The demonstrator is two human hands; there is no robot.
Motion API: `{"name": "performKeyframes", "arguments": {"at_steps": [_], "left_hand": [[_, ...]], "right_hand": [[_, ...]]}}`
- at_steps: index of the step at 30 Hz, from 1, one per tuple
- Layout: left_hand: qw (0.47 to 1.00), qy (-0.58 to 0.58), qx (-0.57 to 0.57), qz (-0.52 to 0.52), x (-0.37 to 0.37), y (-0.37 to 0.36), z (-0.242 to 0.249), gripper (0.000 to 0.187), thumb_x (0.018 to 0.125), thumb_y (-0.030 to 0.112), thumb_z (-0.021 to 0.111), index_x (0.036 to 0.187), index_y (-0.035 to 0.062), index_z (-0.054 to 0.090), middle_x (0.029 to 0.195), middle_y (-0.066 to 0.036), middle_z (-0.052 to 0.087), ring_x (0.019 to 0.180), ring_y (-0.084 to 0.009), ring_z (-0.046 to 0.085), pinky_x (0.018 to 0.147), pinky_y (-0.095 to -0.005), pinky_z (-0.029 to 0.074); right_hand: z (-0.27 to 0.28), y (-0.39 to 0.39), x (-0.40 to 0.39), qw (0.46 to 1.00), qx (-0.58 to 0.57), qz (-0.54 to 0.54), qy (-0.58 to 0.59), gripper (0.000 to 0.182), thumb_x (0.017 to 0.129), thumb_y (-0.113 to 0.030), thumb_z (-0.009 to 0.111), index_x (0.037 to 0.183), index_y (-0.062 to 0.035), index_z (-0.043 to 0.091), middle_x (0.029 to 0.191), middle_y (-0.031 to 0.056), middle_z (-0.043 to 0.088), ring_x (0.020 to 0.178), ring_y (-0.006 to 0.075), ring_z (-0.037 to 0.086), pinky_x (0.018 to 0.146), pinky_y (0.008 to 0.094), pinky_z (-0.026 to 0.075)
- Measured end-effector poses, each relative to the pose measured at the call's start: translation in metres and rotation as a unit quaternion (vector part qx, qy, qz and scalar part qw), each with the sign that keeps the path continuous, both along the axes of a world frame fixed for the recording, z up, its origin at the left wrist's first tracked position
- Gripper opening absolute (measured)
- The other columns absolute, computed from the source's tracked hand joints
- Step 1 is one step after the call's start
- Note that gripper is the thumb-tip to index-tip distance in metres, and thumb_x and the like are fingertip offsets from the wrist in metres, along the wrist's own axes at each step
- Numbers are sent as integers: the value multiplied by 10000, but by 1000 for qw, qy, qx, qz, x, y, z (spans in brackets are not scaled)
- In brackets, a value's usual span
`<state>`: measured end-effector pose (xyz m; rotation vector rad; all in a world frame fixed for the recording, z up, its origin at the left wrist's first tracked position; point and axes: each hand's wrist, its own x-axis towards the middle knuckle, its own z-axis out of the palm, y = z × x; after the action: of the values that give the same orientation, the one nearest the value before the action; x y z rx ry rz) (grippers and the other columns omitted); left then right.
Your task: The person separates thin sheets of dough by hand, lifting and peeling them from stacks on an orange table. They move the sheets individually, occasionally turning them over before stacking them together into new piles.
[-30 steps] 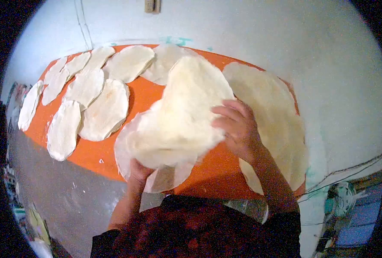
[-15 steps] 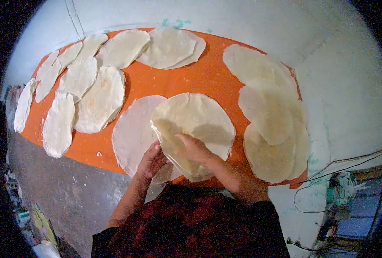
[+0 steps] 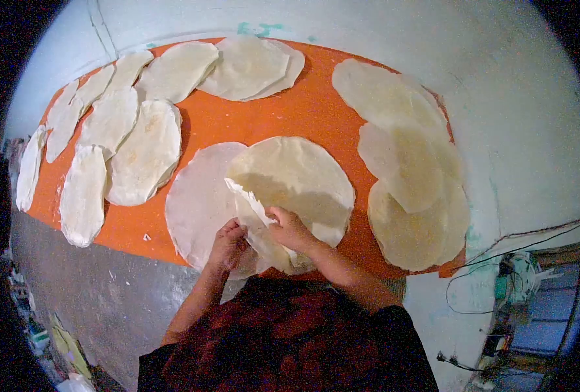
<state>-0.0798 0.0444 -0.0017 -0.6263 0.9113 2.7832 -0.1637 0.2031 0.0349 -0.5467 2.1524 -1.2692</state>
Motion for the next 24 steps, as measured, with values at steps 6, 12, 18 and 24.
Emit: {"name": "performKeyframes", "arguments": {"at_steps": [6, 12, 18, 24], "left_hand": [[997, -60, -52, 17, 1, -2, -1, 177, 799, 20, 444, 954, -37, 506, 878, -121, 570, 781, -228, 571, 713, -361, 486], [987, -134, -26, 87, 10, -8, -12, 172, 762, -7, 405, 911, -46, 480, 840, -156, 548, 720, -278, 568, 657, -388, 501], [983, -141, 4, 119, 11, -12, -28, 175, 747, -23, 384, 897, -58, 467, 839, -177, 536, 722, -297, 567, 648, -400, 505], [983, -134, -29, 122, 12, -11, -35, 174, 779, 39, 426, 917, -60, 463, 885, -177, 515, 775, -321, 538, 700, -428, 481]], "right_hand": [[-2, 1, -4, 998, 58, -25, 23, 273, 744, -153, 559, 954, 21, 575, 797, 114, 618, 702, 191, 584, 655, 311, 462], [18, 41, -44, 976, -27, -190, -101, 221, 797, -155, 540, 950, -6, 593, 754, 10, 598, 659, 105, 549, 606, 272, 456], [76, 162, -149, 967, 45, -242, 64, 209, 754, -195, 572, 845, -7, 573, 723, 17, 562, 630, 120, 516, 572, 289, 434], [208, 218, -196, 862, 145, -378, 306, 259, 764, -148, 554, 973, 5, 568, 709, 72, 584, 581, 153, 525, 507, 296, 438]]}}
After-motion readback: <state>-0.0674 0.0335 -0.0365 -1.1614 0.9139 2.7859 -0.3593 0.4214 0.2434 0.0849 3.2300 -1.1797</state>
